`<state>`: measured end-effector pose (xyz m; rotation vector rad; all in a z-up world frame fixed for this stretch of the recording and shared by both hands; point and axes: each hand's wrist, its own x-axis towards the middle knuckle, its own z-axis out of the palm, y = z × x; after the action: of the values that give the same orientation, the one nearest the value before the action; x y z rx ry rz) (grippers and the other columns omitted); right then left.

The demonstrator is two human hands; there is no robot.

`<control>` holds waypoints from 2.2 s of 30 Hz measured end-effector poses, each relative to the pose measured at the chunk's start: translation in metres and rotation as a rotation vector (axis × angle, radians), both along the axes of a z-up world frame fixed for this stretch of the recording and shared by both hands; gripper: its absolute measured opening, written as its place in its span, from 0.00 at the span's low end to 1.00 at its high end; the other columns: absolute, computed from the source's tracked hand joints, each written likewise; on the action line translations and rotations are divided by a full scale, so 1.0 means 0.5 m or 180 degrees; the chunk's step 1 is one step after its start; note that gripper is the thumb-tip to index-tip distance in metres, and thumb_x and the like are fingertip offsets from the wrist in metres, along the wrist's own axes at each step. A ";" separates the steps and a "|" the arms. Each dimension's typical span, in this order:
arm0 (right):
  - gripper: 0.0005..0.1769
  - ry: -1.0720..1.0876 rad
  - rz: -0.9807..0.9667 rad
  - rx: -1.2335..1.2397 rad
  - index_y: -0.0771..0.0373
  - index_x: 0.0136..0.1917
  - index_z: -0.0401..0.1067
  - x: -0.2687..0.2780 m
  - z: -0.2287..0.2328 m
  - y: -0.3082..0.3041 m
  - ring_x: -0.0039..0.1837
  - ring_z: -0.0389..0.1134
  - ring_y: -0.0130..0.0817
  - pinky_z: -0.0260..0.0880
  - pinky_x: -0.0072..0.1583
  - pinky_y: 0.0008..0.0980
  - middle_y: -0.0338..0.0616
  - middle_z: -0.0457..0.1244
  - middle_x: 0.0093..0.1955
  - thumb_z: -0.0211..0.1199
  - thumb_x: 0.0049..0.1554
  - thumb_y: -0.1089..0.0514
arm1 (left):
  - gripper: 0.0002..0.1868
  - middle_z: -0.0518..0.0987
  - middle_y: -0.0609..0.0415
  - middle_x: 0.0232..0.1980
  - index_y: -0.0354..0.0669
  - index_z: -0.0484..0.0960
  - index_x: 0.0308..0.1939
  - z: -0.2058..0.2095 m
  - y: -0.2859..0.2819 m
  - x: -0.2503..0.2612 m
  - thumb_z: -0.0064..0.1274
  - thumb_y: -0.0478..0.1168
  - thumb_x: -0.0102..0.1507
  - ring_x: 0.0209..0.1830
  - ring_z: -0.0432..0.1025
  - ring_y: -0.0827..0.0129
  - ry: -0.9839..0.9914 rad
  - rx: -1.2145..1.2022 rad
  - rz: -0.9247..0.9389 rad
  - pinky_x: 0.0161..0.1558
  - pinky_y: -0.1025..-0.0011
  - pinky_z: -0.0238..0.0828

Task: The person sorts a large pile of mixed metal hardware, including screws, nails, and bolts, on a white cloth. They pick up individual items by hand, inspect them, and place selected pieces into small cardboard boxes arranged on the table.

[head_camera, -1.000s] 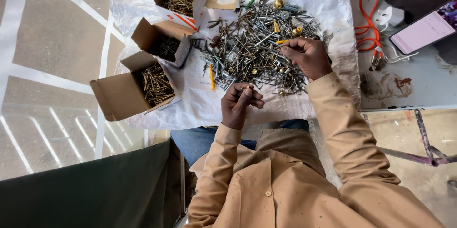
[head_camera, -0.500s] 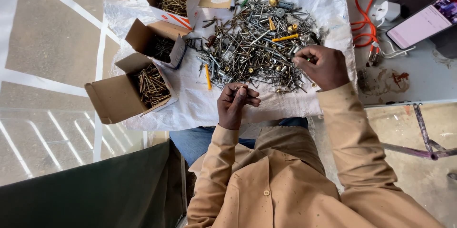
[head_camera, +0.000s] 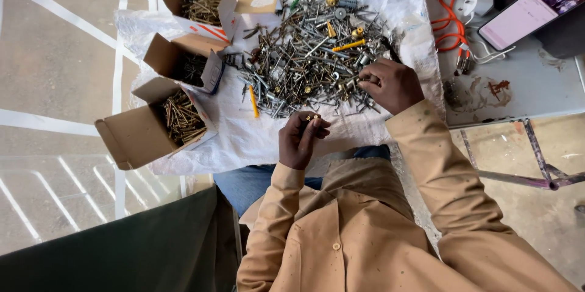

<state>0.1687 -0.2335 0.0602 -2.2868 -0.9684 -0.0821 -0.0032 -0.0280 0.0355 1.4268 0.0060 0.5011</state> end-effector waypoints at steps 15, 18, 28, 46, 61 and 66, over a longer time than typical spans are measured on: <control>0.10 -0.0240 -0.0439 -0.0213 0.51 0.49 0.79 -0.013 -0.062 -0.020 0.44 0.72 0.48 0.74 0.47 0.46 0.41 0.66 0.42 0.73 0.52 0.57 | 0.06 0.86 0.43 0.32 0.31 0.79 0.43 -0.009 -0.002 0.004 0.53 0.34 0.69 0.25 0.80 0.66 0.0055 -0.0112 -0.0110 0.34 0.73 0.78; 0.10 -0.0105 -0.0935 -0.0372 0.46 0.52 0.78 0.031 -0.109 -0.071 0.47 0.72 0.40 0.74 0.49 0.40 0.34 0.65 0.44 0.71 0.56 0.54 | 0.07 0.86 0.43 0.32 0.31 0.79 0.44 -0.006 0.001 0.003 0.53 0.34 0.70 0.25 0.80 0.66 0.0057 -0.0077 -0.0086 0.34 0.73 0.78; 0.08 -0.0592 0.0643 0.0126 0.55 0.56 0.80 -0.044 -0.020 0.119 0.58 0.71 0.53 0.71 0.63 0.49 0.49 0.69 0.52 0.65 0.63 0.56 | 0.05 0.84 0.48 0.26 0.35 0.82 0.43 -0.001 -0.004 -0.007 0.56 0.34 0.68 0.23 0.79 0.67 0.0027 0.0243 -0.0134 0.34 0.74 0.75; 0.10 -0.0922 0.1495 -0.0857 0.52 0.57 0.77 0.028 -0.005 0.283 0.72 0.64 0.50 0.63 0.72 0.51 0.45 0.65 0.65 0.64 0.63 0.51 | 0.05 0.84 0.46 0.28 0.37 0.83 0.44 -0.012 0.019 -0.019 0.58 0.35 0.67 0.28 0.81 0.63 -0.0186 0.0241 -0.0378 0.36 0.70 0.76; 0.09 -0.0806 0.1311 -0.0550 0.50 0.51 0.80 -0.016 -0.020 0.263 0.75 0.62 0.51 0.61 0.73 0.52 0.44 0.66 0.63 0.71 0.57 0.51 | 0.07 0.83 0.44 0.28 0.36 0.82 0.45 -0.015 0.022 -0.018 0.58 0.37 0.68 0.28 0.81 0.59 -0.0201 0.0400 -0.0405 0.34 0.68 0.77; 0.07 -0.1374 0.0831 -0.0722 0.48 0.45 0.77 0.038 -0.074 0.273 0.71 0.64 0.39 0.64 0.70 0.44 0.34 0.66 0.56 0.72 0.52 0.53 | 0.05 0.83 0.45 0.28 0.38 0.83 0.45 -0.013 0.022 -0.017 0.56 0.36 0.68 0.29 0.81 0.60 -0.0205 0.0373 -0.0445 0.34 0.68 0.77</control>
<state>0.1875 -0.0969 0.0231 -2.3713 -1.5600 -0.3843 -0.0118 -0.0170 0.0293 1.5131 -0.1762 0.4373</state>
